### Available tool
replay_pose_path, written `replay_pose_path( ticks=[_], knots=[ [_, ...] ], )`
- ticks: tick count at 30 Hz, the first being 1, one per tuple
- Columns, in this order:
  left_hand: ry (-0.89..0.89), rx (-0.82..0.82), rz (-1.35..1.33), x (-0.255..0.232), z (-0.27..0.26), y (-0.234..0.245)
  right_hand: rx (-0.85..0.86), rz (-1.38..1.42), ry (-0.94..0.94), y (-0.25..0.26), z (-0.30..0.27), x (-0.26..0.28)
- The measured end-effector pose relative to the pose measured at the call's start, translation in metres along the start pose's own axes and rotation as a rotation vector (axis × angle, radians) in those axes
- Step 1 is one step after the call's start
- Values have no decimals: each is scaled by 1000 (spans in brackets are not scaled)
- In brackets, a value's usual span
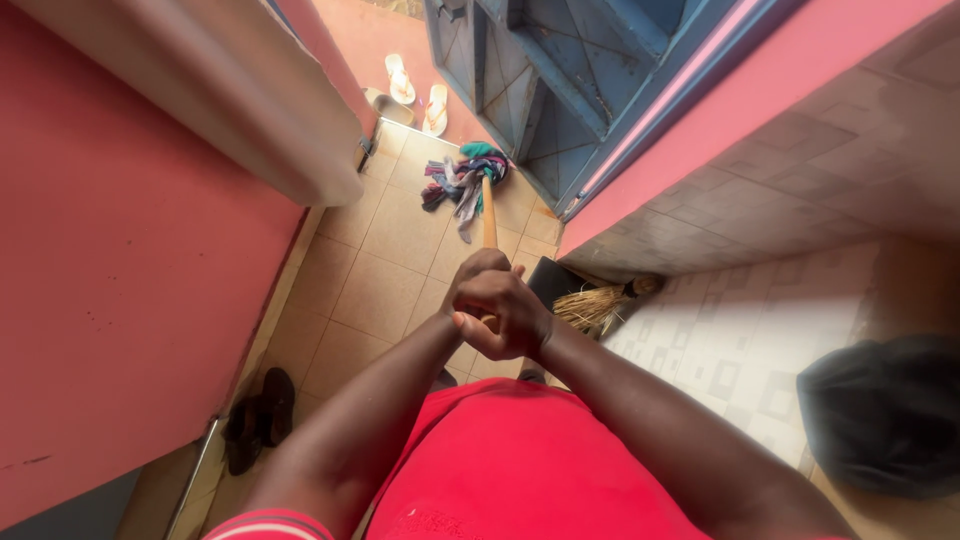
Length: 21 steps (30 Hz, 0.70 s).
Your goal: The recorder is assembling or fixing a mop handle near an entryway.
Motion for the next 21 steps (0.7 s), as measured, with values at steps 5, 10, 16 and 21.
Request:
replay_pose_path(
  ticks=[5, 10, 16, 21],
  knots=[
    [68, 19, -124, -16, 6, -9, -92, -22, 113, 34, 0, 54],
    [5, -29, -44, -19, 12, -11, -93, -57, 112, 28, -7, 42],
    [8, 64, -186, 36, 11, -25, -160, -67, 161, 40, 8, 41],
    [546, 360, -874, 41, -3, -49, -112, 59, 54, 60, 8, 73]
  ],
)
Point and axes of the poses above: each hand's wrist, its own z-axis towards the middle knuckle, its own y-axis out of the back of the hand, x = y × z, the point moved 4 cm from there along z, towards the middle knuckle, and after that the axes turned 12 degrees about x, right-handed, at the moved point
